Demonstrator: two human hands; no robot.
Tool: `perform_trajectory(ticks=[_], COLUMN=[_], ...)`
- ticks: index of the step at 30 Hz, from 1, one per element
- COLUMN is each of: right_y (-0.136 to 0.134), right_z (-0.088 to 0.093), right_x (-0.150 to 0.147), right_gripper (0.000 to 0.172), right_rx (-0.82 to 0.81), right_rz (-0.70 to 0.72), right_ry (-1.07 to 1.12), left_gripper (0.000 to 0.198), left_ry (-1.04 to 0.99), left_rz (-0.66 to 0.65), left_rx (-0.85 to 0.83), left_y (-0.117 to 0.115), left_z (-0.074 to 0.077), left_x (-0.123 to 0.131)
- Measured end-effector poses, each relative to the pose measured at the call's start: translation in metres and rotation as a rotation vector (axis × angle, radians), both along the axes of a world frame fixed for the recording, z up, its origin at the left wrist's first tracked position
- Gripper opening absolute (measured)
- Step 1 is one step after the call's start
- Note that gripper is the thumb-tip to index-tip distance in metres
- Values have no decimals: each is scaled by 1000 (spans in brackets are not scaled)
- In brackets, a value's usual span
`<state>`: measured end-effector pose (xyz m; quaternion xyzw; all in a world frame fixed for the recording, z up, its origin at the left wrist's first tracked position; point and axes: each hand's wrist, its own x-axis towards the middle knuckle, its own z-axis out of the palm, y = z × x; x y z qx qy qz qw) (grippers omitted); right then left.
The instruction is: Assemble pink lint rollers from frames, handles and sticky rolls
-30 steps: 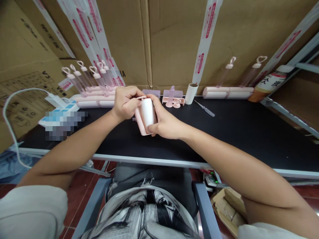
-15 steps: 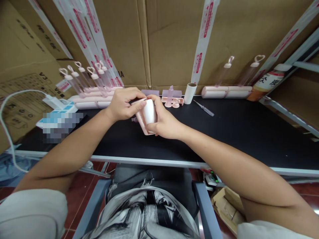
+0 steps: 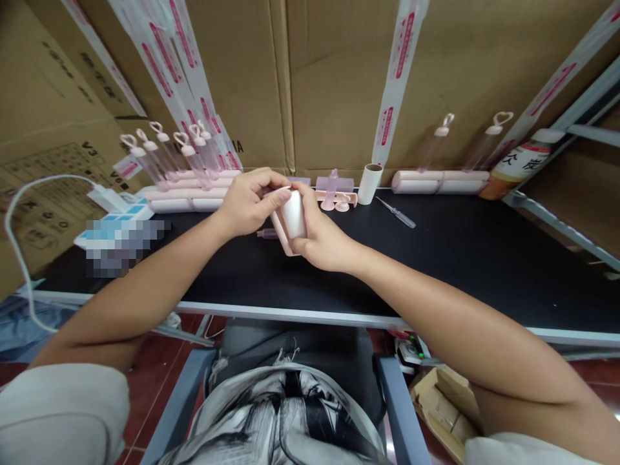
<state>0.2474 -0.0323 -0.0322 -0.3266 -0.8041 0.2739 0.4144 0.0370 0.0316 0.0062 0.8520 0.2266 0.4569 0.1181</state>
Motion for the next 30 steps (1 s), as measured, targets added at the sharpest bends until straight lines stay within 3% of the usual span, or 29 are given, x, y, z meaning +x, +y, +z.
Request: perform_trajectory(ticks=[7, 18, 24, 27, 30], right_y=[10, 10, 9, 4, -2], right_z=[-13, -21, -20, -12, -3], right_x=[2, 3, 1, -2, -5], right_gripper=[105, 113, 114, 117, 104], right_rx=[295, 340, 178, -67, -307], right_rz=[-16, 21, 120, 178, 217], right_ry=[-50, -123, 32, 285, 502], left_gripper=[75, 80, 80, 72, 77], left_ry=[-159, -196, -266, -426, -420], left_rz=[-197, -302, -381, -472, -513], left_rx=[-157, -371, -471, -630, -850], left_y=[7, -4, -3, -4, -7], left_z=[4, 0, -3, -8, -15], left_x=[-5, 2, 2, 7, 14])
